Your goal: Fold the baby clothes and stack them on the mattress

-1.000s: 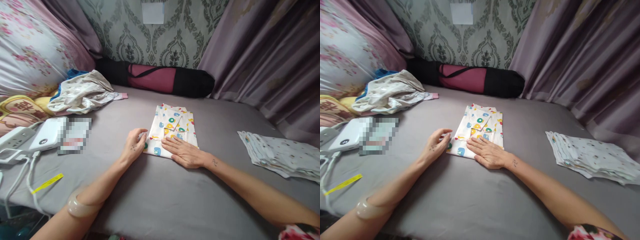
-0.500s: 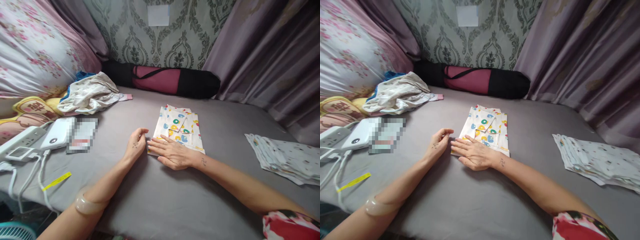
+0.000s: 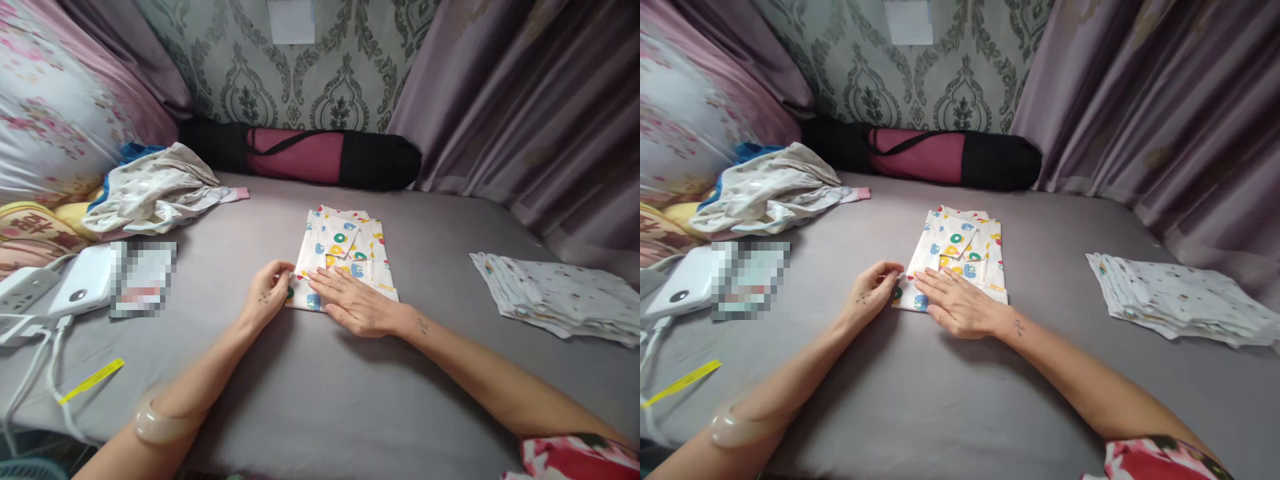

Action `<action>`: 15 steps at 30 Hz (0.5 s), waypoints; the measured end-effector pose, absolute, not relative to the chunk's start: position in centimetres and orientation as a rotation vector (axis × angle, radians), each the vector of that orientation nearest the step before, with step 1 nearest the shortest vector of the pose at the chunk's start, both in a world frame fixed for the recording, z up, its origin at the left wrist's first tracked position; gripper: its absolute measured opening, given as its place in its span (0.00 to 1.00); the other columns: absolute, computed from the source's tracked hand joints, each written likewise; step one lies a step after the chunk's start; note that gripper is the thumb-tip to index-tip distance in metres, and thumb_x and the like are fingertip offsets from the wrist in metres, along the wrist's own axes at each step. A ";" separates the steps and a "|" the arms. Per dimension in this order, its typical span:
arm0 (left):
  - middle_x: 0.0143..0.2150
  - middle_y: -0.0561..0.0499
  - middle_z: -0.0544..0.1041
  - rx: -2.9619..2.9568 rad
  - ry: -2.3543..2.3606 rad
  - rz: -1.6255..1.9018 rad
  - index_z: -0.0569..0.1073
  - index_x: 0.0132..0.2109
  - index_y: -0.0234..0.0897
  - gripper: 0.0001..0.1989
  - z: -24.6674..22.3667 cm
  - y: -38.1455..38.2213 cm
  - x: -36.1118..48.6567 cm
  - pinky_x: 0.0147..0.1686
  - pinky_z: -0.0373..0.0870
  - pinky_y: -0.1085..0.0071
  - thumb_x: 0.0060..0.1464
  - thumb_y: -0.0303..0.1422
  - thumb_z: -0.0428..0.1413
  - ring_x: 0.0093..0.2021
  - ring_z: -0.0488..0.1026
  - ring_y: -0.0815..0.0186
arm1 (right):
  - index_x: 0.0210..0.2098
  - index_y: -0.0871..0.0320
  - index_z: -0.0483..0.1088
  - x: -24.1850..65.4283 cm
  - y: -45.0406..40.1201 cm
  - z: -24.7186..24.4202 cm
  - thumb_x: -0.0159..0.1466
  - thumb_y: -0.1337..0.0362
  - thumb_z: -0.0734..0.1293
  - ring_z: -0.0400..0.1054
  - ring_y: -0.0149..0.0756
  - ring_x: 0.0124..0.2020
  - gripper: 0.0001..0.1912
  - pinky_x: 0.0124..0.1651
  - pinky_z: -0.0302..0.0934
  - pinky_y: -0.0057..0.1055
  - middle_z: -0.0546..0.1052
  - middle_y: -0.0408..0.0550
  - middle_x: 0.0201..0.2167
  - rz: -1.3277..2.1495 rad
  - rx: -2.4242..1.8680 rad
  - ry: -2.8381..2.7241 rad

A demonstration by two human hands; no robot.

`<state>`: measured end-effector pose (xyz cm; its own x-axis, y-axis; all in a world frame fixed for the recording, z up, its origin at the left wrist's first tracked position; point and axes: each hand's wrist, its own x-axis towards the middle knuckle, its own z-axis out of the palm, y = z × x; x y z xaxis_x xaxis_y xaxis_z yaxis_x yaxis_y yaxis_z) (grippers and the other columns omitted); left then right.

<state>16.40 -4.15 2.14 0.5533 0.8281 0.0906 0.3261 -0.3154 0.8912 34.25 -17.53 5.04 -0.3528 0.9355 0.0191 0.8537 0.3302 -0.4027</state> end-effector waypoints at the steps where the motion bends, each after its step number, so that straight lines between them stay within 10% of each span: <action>1: 0.33 0.50 0.77 1.897 0.936 0.670 0.74 0.40 0.36 0.13 2.2 -4.3 16.4 0.27 0.68 0.71 0.57 0.38 0.49 0.29 0.73 0.66 | 0.70 0.57 0.42 34.7 -18.3 5.1 0.71 0.61 0.50 0.31 0.36 0.71 0.29 0.71 0.27 0.45 0.43 0.48 0.71 0.469 -1.671 -2.323; 15: 0.51 0.45 0.73 2.569 0.497 0.694 0.73 0.43 0.40 0.10 1.4 -4.4 15.8 0.50 0.67 0.60 0.62 0.38 0.51 0.51 0.68 0.58 | 0.68 0.56 0.50 36.9 -21.2 3.2 0.71 0.57 0.51 0.41 0.38 0.70 0.28 0.70 0.39 0.44 0.50 0.48 0.70 0.470 -1.793 -1.916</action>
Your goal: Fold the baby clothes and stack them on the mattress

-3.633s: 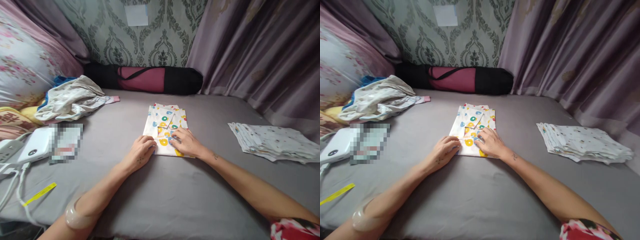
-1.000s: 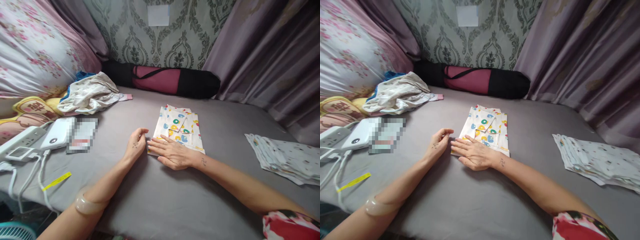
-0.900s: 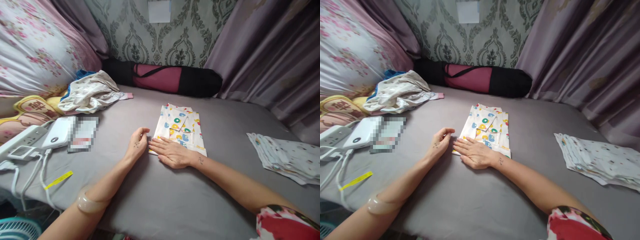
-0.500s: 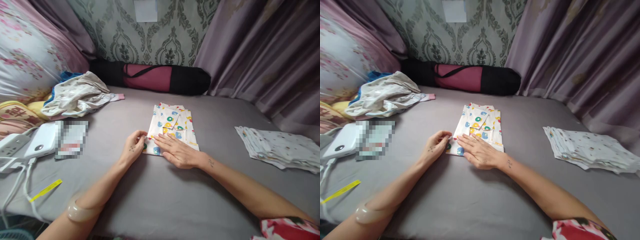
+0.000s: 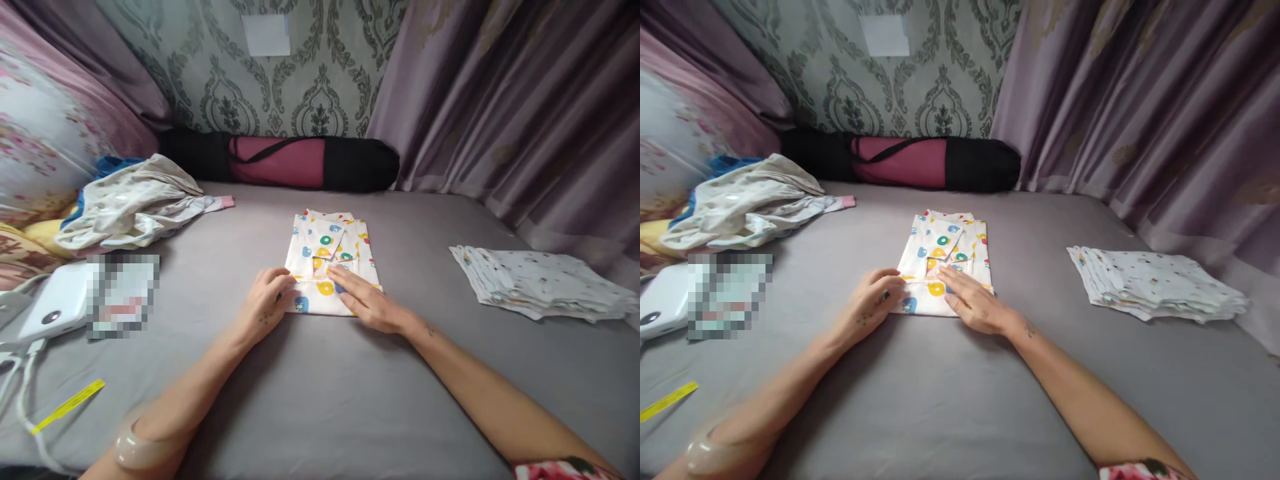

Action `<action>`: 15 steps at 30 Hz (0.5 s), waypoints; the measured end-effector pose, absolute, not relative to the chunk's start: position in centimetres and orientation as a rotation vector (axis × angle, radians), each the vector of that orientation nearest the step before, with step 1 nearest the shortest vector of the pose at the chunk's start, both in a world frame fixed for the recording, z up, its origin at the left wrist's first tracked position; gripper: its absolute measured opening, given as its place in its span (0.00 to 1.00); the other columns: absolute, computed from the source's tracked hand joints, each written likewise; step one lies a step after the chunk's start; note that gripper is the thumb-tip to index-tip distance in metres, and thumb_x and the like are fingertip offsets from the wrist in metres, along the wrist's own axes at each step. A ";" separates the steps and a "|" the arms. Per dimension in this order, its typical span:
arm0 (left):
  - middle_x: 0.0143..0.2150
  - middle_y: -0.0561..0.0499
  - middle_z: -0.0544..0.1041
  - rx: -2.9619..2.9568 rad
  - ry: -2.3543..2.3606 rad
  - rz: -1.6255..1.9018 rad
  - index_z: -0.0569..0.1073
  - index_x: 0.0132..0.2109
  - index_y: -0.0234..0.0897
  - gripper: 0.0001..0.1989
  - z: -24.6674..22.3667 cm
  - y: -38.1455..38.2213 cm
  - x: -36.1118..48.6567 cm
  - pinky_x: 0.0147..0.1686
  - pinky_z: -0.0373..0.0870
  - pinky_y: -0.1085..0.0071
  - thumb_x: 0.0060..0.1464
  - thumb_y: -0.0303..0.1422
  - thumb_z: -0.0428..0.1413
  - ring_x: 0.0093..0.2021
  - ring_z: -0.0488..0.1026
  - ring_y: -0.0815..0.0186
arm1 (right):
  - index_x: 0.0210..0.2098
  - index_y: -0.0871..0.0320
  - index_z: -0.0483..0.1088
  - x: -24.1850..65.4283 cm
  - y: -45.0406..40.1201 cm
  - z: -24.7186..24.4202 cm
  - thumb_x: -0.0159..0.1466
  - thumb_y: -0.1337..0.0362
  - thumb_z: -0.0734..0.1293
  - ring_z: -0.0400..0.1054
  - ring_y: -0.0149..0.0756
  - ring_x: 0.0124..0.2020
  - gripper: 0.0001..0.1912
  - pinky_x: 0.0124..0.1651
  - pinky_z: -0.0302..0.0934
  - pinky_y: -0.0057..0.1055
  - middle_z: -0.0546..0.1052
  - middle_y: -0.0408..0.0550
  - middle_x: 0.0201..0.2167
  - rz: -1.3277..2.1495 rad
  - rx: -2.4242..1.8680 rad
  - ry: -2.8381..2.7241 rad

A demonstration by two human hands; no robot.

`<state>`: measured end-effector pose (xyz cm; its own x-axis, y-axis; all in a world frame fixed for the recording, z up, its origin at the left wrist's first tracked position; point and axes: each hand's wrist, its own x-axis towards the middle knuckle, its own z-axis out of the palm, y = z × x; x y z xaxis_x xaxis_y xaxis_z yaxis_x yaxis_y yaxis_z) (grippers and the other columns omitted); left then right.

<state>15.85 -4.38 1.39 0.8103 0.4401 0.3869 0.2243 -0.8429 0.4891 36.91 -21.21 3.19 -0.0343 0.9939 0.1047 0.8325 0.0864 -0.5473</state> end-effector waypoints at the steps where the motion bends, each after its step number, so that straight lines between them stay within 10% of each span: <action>1: 0.52 0.45 0.72 2.616 0.442 0.695 0.73 0.44 0.40 0.10 1.5 -4.6 15.9 0.52 0.66 0.59 0.61 0.39 0.52 0.52 0.67 0.58 | 0.67 0.56 0.53 37.0 -21.5 3.4 0.71 0.57 0.53 0.44 0.38 0.69 0.27 0.69 0.44 0.43 0.54 0.49 0.69 0.435 -1.794 -1.841; 6: 0.52 0.47 0.74 2.707 0.126 0.482 0.72 0.48 0.42 0.12 1.5 -5.5 16.1 0.53 0.67 0.62 0.59 0.40 0.56 0.54 0.69 0.60 | 0.58 0.57 0.66 36.3 -22.9 4.2 0.68 0.59 0.60 0.60 0.40 0.61 0.21 0.64 0.53 0.40 0.70 0.52 0.58 0.303 -1.892 -1.827; 15: 0.47 0.47 0.78 2.831 0.127 0.554 0.71 0.46 0.39 0.11 1.7 -5.9 16.9 0.51 0.69 0.64 0.65 0.32 0.44 0.48 0.74 0.62 | 0.58 0.59 0.66 35.5 -23.1 4.2 0.63 0.60 0.65 0.60 0.42 0.60 0.24 0.64 0.52 0.40 0.70 0.53 0.58 0.227 -1.914 -1.955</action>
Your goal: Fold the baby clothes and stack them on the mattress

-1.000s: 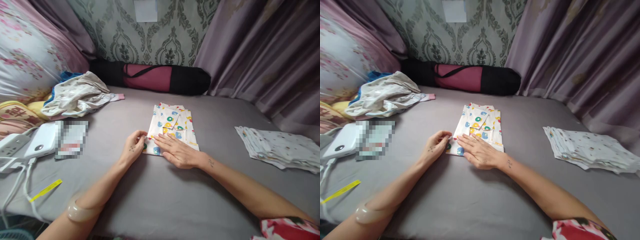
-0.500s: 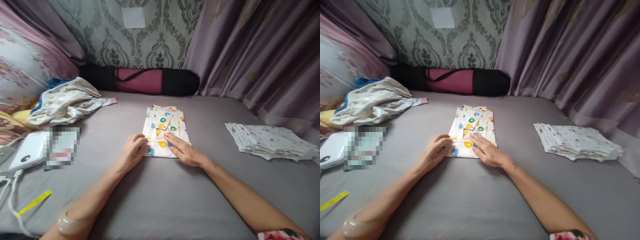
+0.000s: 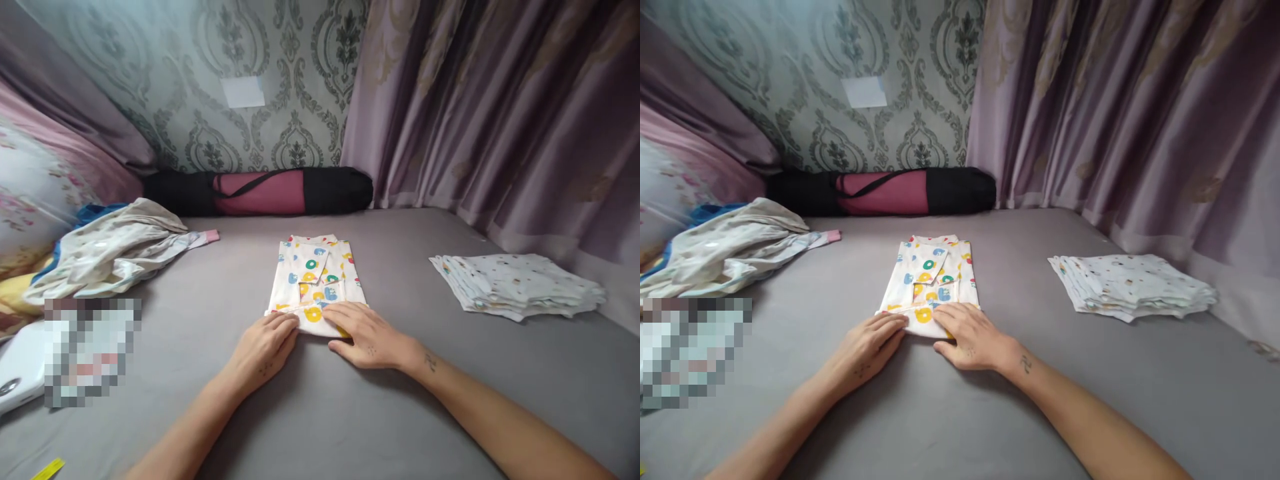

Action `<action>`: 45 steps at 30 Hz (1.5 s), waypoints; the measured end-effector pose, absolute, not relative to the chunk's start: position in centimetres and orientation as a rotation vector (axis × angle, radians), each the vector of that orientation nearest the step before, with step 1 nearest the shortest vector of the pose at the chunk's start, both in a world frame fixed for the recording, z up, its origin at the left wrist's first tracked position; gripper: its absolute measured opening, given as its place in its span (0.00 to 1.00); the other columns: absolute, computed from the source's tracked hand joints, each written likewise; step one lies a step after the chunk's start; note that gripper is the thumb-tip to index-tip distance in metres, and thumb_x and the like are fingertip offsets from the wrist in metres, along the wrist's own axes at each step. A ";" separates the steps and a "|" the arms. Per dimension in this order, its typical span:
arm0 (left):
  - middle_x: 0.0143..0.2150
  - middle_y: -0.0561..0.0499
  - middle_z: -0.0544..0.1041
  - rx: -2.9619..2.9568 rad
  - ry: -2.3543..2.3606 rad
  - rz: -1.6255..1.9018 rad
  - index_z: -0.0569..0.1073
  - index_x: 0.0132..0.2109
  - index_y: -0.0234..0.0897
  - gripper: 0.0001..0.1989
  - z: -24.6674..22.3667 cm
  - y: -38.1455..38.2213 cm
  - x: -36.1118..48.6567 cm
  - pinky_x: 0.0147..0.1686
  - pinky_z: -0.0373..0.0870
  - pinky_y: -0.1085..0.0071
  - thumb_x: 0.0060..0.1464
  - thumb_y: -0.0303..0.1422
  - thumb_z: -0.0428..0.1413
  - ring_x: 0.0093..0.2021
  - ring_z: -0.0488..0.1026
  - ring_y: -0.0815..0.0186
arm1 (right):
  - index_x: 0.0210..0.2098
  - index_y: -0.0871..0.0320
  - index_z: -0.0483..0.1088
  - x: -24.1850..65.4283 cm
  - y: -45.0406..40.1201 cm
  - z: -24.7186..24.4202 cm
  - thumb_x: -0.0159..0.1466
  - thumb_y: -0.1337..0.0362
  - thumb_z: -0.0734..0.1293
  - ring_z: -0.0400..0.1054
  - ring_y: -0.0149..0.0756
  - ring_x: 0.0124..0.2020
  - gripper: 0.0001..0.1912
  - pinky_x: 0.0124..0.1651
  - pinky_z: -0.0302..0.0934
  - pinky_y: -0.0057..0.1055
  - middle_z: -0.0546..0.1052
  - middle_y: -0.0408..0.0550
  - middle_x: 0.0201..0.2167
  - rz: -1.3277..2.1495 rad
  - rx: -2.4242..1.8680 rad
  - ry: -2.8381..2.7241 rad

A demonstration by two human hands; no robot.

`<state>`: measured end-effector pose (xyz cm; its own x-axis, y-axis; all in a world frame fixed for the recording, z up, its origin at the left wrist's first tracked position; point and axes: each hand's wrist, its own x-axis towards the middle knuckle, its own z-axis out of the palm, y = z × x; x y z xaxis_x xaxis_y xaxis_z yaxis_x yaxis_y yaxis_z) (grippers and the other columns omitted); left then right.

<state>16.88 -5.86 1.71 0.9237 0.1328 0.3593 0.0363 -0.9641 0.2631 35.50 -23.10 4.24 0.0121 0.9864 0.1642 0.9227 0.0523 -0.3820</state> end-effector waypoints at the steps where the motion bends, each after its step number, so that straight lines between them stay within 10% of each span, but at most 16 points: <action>1: 0.44 0.48 0.78 2.816 0.190 0.566 0.70 0.46 0.39 0.11 1.8 -5.8 17.0 0.47 0.70 0.66 0.65 0.33 0.44 0.45 0.75 0.63 | 0.58 0.59 0.65 35.8 -23.1 4.2 0.62 0.62 0.65 0.61 0.42 0.60 0.25 0.64 0.52 0.39 0.70 0.53 0.58 0.221 -1.910 -1.949; 6: 0.36 0.51 0.78 2.692 0.515 0.532 0.68 0.46 0.42 0.12 1.8 -5.2 17.3 0.33 0.69 0.70 0.66 0.38 0.42 0.34 0.75 0.65 | 0.57 0.56 0.69 39.1 -23.3 4.0 0.61 0.69 0.62 0.67 0.41 0.55 0.24 0.60 0.57 0.37 0.74 0.50 0.55 0.293 -1.902 -1.814; 19: 0.62 0.44 0.68 2.749 0.243 0.468 0.72 0.54 0.40 0.17 1.6 -2.3 15.9 0.57 0.67 0.62 0.64 0.34 0.43 0.60 0.68 0.58 | 0.55 0.47 0.71 41.6 -24.2 5.4 0.69 0.56 0.58 0.70 0.40 0.53 0.19 0.56 0.62 0.34 0.74 0.40 0.55 0.699 -1.746 -1.707; 29: 0.51 0.50 0.78 2.726 -0.091 0.307 0.70 0.57 0.48 0.21 8.3 -6.5 10.4 0.50 0.72 0.67 0.61 0.27 0.45 0.51 0.75 0.62 | 0.60 0.46 0.67 37.6 -30.9 9.3 0.68 0.66 0.58 0.65 0.39 0.59 0.22 0.61 0.57 0.35 0.71 0.42 0.58 0.656 -1.830 -1.830; 36: 0.31 0.52 0.78 2.283 0.366 0.213 0.77 0.41 0.40 0.13 10.0 -7.6 9.9 0.27 0.69 0.77 0.59 0.40 0.52 0.29 0.73 0.67 | 0.47 0.54 0.76 36.3 -32.2 11.2 0.67 0.52 0.60 0.73 0.40 0.44 0.19 0.47 0.66 0.32 0.79 0.46 0.42 0.924 -1.790 -1.461; 45: 0.31 0.50 0.74 1.943 0.872 0.524 0.73 0.39 0.32 0.14 5.4 -4.0 19.0 0.28 0.64 0.72 0.54 0.38 0.49 0.32 0.71 0.63 | 0.35 0.61 0.73 40.1 -23.2 5.3 0.64 0.54 0.61 0.71 0.37 0.31 0.17 0.30 0.62 0.28 0.78 0.48 0.30 0.495 -2.013 -0.897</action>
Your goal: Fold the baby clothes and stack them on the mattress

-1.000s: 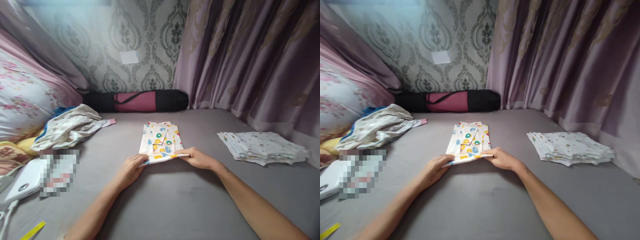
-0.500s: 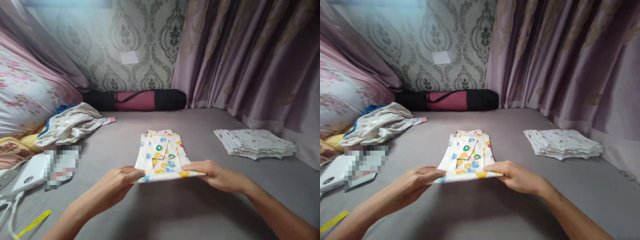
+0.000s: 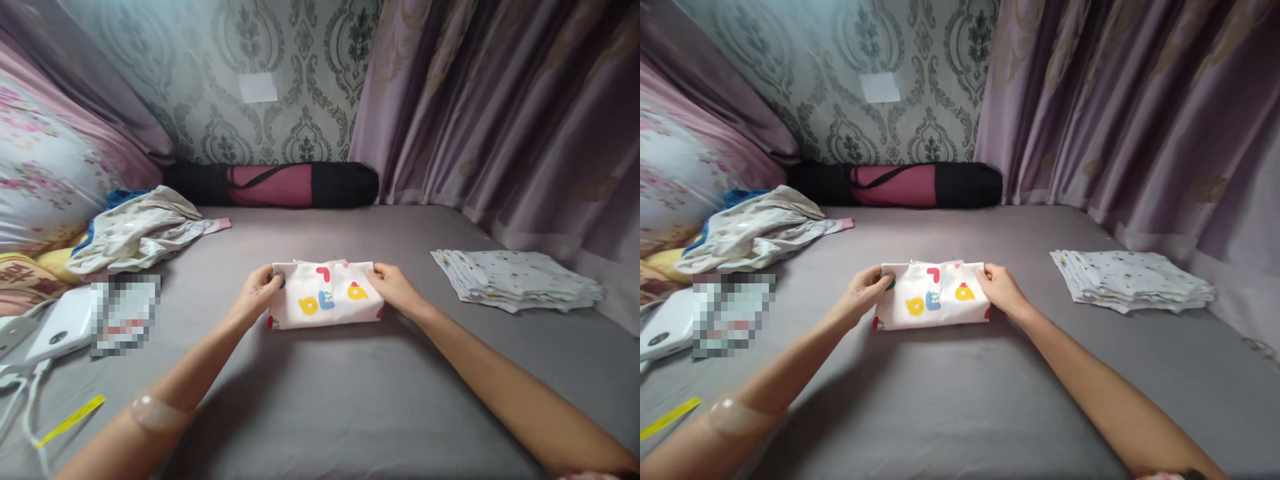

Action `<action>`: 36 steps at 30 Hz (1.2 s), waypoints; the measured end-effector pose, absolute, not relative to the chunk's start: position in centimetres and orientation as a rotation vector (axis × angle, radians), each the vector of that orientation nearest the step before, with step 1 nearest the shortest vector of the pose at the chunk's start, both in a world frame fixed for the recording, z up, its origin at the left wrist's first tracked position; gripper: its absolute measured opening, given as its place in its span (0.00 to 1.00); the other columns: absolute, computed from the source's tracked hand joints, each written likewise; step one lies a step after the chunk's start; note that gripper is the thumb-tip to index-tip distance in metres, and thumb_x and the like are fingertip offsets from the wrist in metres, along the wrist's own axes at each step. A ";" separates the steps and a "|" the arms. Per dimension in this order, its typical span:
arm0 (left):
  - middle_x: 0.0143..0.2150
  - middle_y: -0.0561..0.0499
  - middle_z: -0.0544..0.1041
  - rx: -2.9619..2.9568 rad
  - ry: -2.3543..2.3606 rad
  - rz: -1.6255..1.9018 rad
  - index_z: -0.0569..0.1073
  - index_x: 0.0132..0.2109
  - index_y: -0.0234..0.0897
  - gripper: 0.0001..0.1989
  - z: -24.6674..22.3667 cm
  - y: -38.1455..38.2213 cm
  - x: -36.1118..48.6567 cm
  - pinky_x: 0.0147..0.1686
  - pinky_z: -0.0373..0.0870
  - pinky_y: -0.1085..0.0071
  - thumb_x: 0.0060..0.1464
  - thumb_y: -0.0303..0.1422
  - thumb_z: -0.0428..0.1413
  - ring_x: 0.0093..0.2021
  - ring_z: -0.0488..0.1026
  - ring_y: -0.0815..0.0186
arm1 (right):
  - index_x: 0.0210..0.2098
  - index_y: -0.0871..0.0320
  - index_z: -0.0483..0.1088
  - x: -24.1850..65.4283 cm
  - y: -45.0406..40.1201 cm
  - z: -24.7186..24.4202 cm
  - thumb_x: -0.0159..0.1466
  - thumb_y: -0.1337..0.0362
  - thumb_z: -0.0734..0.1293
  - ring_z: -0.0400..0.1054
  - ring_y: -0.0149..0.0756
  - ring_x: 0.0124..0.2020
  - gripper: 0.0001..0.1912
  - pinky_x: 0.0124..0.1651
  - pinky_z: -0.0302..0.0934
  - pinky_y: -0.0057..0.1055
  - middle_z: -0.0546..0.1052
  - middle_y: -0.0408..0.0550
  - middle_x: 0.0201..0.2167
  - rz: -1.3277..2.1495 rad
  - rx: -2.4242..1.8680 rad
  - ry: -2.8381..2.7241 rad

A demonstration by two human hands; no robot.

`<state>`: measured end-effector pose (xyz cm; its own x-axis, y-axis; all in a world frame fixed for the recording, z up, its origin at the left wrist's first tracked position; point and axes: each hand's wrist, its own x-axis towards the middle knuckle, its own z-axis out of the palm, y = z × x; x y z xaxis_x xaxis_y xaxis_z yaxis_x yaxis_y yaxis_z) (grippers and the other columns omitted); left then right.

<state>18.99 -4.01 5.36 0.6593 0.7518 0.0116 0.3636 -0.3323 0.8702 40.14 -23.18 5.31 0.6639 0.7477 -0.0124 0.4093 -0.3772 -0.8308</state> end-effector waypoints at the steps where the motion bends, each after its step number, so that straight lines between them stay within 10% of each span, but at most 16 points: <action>1: 0.29 0.50 0.73 2.014 0.948 0.533 0.72 0.36 0.33 0.13 4.8 -3.5 19.9 0.27 0.63 0.72 0.54 0.36 0.47 0.31 0.70 0.63 | 0.34 0.61 0.72 40.6 -22.3 4.9 0.64 0.56 0.60 0.71 0.37 0.31 0.15 0.30 0.61 0.27 0.78 0.48 0.29 0.417 -2.124 -0.906; 11: 0.39 0.42 0.76 2.466 1.172 0.409 0.65 0.38 0.38 0.09 2.4 -2.2 23.3 0.36 0.64 0.67 0.62 0.30 0.41 0.40 0.73 0.58 | 0.46 0.60 0.70 41.7 -18.9 4.2 0.69 0.61 0.52 0.72 0.46 0.47 0.18 0.43 0.61 0.33 0.77 0.60 0.46 0.267 -2.694 -1.059; 28: 0.44 0.35 0.75 2.555 1.313 0.257 0.61 0.47 0.34 0.11 2.3 -2.6 23.6 0.39 0.67 0.60 0.64 0.32 0.38 0.42 0.75 0.52 | 0.63 0.60 0.53 39.8 -18.7 3.2 0.70 0.64 0.50 0.74 0.49 0.43 0.22 0.44 0.60 0.40 0.78 0.61 0.41 0.112 -2.818 -1.051; 36: 0.44 0.37 0.73 2.627 1.326 0.172 0.63 0.47 0.33 0.12 2.5 -2.6 23.5 0.39 0.68 0.61 0.64 0.31 0.38 0.42 0.75 0.53 | 0.50 0.57 0.68 40.0 -18.5 3.9 0.68 0.69 0.50 0.72 0.49 0.46 0.19 0.44 0.61 0.38 0.77 0.59 0.44 0.190 -2.868 -1.107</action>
<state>23.47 -2.58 2.54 0.5923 0.8056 0.0164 0.7832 -0.5804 0.2231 40.03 -18.48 3.85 0.7341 0.6727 -0.0927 0.6651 -0.7398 -0.1019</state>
